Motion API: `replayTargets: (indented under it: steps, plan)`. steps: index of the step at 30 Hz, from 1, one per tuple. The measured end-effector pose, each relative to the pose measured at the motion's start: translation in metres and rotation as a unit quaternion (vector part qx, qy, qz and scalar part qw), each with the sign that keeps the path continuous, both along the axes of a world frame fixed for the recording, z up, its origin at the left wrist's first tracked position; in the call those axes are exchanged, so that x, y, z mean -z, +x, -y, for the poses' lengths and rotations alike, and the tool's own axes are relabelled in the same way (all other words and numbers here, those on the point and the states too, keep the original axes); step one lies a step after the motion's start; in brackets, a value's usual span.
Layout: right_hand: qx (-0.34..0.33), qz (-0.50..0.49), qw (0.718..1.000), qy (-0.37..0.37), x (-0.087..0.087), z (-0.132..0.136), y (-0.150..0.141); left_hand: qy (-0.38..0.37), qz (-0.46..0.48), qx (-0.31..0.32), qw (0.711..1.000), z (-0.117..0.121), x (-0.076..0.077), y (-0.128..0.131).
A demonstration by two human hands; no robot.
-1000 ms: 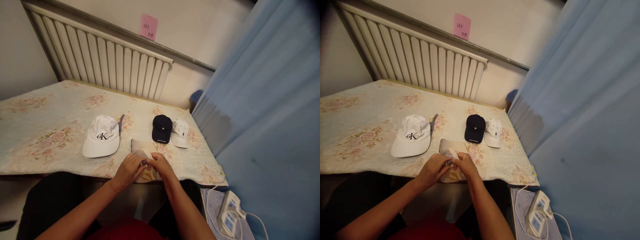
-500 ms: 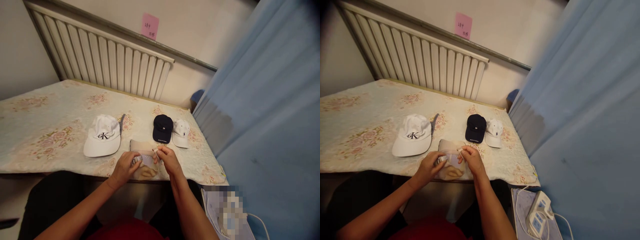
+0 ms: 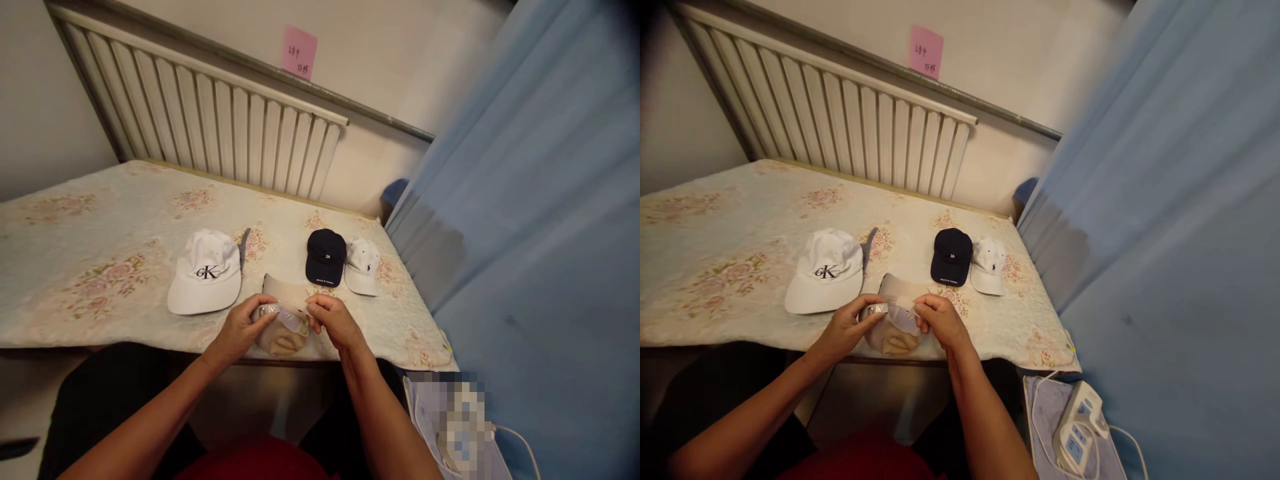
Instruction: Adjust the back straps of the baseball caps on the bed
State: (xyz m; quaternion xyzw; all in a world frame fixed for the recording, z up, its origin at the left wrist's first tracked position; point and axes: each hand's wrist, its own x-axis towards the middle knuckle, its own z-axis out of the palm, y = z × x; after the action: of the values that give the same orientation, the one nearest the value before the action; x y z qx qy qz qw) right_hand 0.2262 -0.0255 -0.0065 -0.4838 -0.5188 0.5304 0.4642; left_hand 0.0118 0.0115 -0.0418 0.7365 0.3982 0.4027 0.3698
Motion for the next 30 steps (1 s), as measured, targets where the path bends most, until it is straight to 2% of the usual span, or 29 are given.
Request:
replayTargets:
  steps: [5,11,30]
  plan:
    - [-0.043,0.027,0.998,-0.034,0.010,-0.005,-0.007,-0.017,0.001,0.026,1.000,0.002,0.003,-0.002]
    - [-0.048,0.017,0.997,-0.055,0.019,-0.011,-0.007,-0.021,0.000,0.029,0.999,0.003,0.006,-0.005]
    - [-0.082,-0.047,0.994,-0.062,0.028,-0.011,-0.007,-0.033,0.000,0.037,0.999,0.008,0.003,-0.002]
